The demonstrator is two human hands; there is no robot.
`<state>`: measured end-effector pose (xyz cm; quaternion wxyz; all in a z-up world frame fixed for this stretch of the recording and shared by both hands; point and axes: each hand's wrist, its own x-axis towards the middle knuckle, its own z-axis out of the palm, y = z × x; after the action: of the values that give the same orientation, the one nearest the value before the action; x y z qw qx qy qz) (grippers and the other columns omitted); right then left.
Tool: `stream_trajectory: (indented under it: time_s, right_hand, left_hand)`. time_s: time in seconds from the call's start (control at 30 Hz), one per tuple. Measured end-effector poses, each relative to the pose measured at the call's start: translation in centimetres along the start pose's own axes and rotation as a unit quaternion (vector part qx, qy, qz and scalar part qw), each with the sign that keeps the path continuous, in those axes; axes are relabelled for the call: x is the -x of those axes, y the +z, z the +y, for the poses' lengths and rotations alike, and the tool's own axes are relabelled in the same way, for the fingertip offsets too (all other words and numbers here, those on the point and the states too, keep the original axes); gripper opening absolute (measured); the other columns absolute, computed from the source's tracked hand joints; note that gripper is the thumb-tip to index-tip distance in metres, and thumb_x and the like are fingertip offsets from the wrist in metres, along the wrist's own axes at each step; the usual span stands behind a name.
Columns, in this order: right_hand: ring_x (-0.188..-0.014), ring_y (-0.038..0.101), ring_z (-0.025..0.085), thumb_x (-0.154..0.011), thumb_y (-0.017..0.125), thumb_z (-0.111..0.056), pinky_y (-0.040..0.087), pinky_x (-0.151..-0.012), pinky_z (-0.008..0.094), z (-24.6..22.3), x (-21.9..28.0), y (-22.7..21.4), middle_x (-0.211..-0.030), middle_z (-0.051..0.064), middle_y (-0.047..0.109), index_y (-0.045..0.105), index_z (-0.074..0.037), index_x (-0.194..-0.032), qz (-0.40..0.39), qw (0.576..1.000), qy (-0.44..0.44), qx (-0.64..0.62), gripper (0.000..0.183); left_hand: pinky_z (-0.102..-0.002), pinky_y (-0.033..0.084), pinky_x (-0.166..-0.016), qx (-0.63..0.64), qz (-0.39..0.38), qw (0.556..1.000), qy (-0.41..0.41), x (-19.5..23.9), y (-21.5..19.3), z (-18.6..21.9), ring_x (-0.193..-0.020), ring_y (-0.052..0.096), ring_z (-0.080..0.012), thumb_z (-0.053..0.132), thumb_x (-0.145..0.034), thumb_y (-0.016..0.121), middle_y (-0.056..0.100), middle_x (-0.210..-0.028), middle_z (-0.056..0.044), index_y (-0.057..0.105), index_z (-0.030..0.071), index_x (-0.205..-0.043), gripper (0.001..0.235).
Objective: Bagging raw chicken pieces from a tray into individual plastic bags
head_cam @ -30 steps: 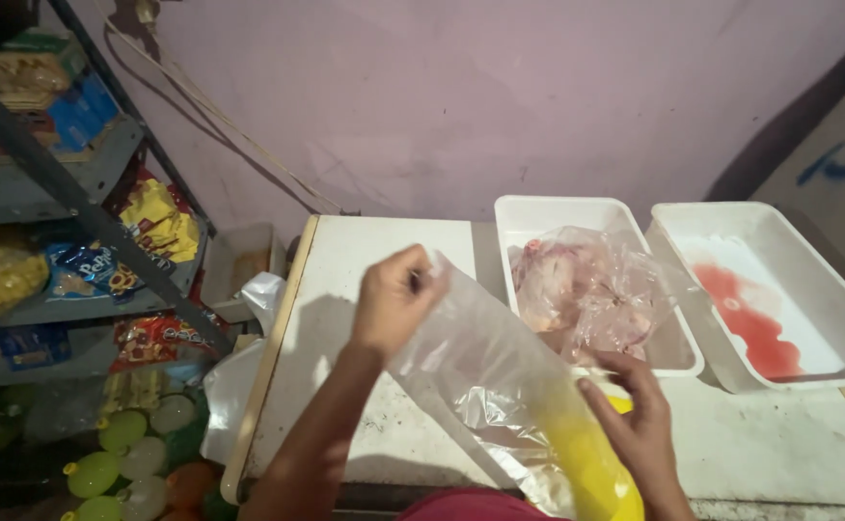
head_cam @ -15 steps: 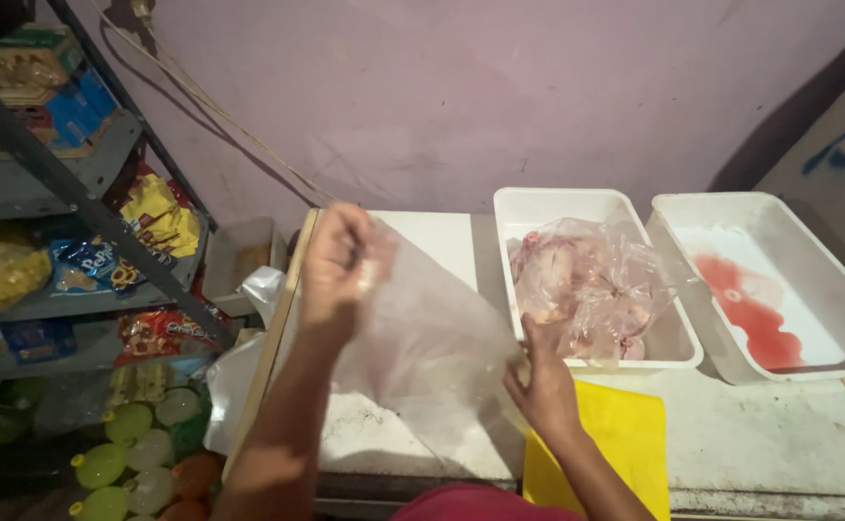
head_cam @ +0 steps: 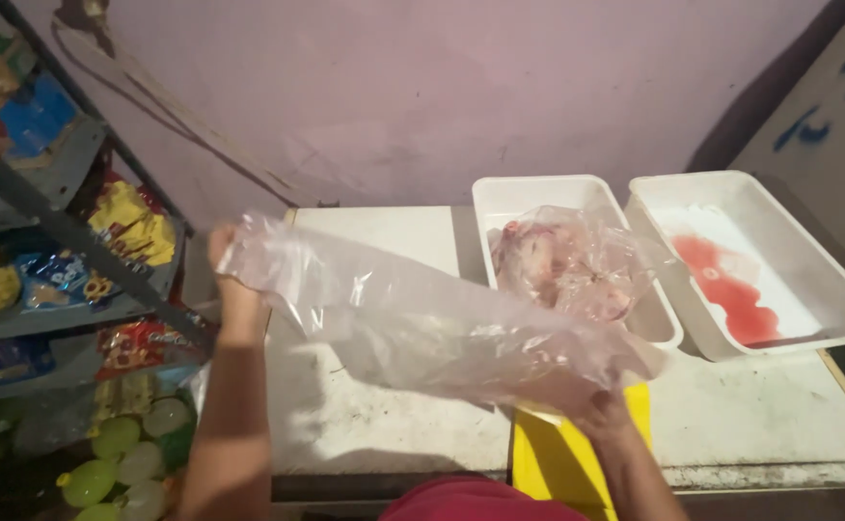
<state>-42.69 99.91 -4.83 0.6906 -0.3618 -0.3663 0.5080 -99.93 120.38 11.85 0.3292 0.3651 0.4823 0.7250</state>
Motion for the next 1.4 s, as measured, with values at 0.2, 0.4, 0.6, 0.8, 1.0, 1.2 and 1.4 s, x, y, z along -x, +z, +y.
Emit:
stream_trajectory:
  time_s: [0.2, 0.4, 0.6, 0.8, 1.0, 1.2, 1.4]
  right_hand:
    - [-0.122, 0.063, 0.032, -0.077, 0.075, -0.009, 0.050, -0.101, 0.046, -4.1, 3.4, 11.1, -0.138, 0.023, 0.065, 0.056, -0.002, -0.143, -0.044, 0.990, 0.122, -0.058, 0.068]
    - [-0.085, 0.073, 0.024, -0.080, 0.074, 0.014, 0.056, -0.081, 0.032, -3.2, 5.0, 15.2, -0.102, 0.018, 0.080, 0.076, 0.003, -0.119, 0.029, 0.968, 0.251, -0.006, 0.041]
    - [-0.078, 0.072, 0.019, -0.090, 0.075, -0.007, 0.060, -0.064, 0.036, -2.6, 4.7, 16.4, -0.089, 0.010, 0.077, 0.073, -0.007, -0.100, 0.047, 0.966, 0.244, -0.068, 0.011]
    - [-0.083, 0.073, 0.020, -0.075, 0.083, 0.007, 0.060, -0.082, 0.046, -1.7, 3.7, 17.0, -0.086, 0.007, 0.078, 0.069, -0.021, -0.117, 0.121, 0.962, 0.245, 0.002, 0.053]
    - [-0.071, 0.065, 0.016, -0.073, 0.088, -0.004, 0.050, -0.062, 0.028, -2.5, 3.4, 20.3, -0.085, 0.008, 0.073, 0.068, -0.009, -0.121, 0.120, 0.972, 0.181, 0.090, 0.052]
    - [-0.076, 0.060, 0.009, -0.090, 0.075, -0.019, 0.049, -0.066, 0.023, -1.6, 4.0, 19.5, -0.088, 0.002, 0.069, 0.066, -0.011, -0.119, 0.045, 0.986, 0.084, 0.136, 0.031]
    - [-0.084, 0.067, 0.017, -0.088, 0.074, -0.038, 0.054, -0.075, 0.030, -3.4, 4.4, 19.2, -0.095, 0.006, 0.073, 0.065, -0.008, -0.122, -0.007, 0.989, 0.041, 0.141, 0.047]
  left_hand:
    - [-0.019, 0.041, -0.071, -0.036, -0.005, 0.999, -0.009, 0.9, -5.2, -12.8, -0.072, 0.051, -0.0099, 0.006, -0.094, 0.060, 0.047, -0.080, 0.004, 0.053, 0.016, -0.097, 0.012]
    - [-0.026, 0.039, -0.055, -0.066, 0.063, 0.994, 0.054, 4.6, -6.5, -15.1, -0.064, 0.047, -0.0066, 0.011, -0.096, 0.066, 0.049, -0.069, 0.005, 0.056, 0.011, -0.077, 0.021]
    - [-0.027, 0.049, -0.097, -0.326, -0.037, 0.928, 0.176, 6.4, -6.4, -13.1, -0.112, 0.057, -0.0262, 0.011, -0.080, 0.086, 0.051, -0.120, -0.015, 0.047, -0.002, -0.124, 0.060]
    - [-0.029, 0.059, -0.080, -0.408, -0.188, 0.893, 0.020, 22.0, 5.0, 4.1, -0.093, 0.065, -0.0150, 0.030, -0.088, 0.076, 0.066, -0.110, -0.003, 0.061, 0.013, -0.122, 0.042]
    - [-0.029, 0.068, -0.080, -0.200, -0.437, 0.871, -0.107, 28.5, 8.9, 6.9, -0.089, 0.079, -0.0175, 0.025, -0.074, 0.089, 0.079, -0.106, -0.002, 0.072, 0.016, -0.105, 0.037]
    - [-0.026, 0.065, -0.073, -0.104, -0.490, 0.866, 0.015, 29.8, 10.3, 5.4, -0.079, 0.075, -0.0168, 0.003, -0.090, 0.075, 0.077, -0.090, -0.008, 0.072, 0.006, -0.094, 0.006]
    - [-0.026, 0.059, -0.067, -0.101, -0.500, 0.860, -0.016, 30.1, 10.5, 5.4, -0.074, 0.069, -0.0147, 0.006, -0.095, 0.071, 0.073, -0.085, -0.005, 0.068, 0.008, -0.091, 0.006]
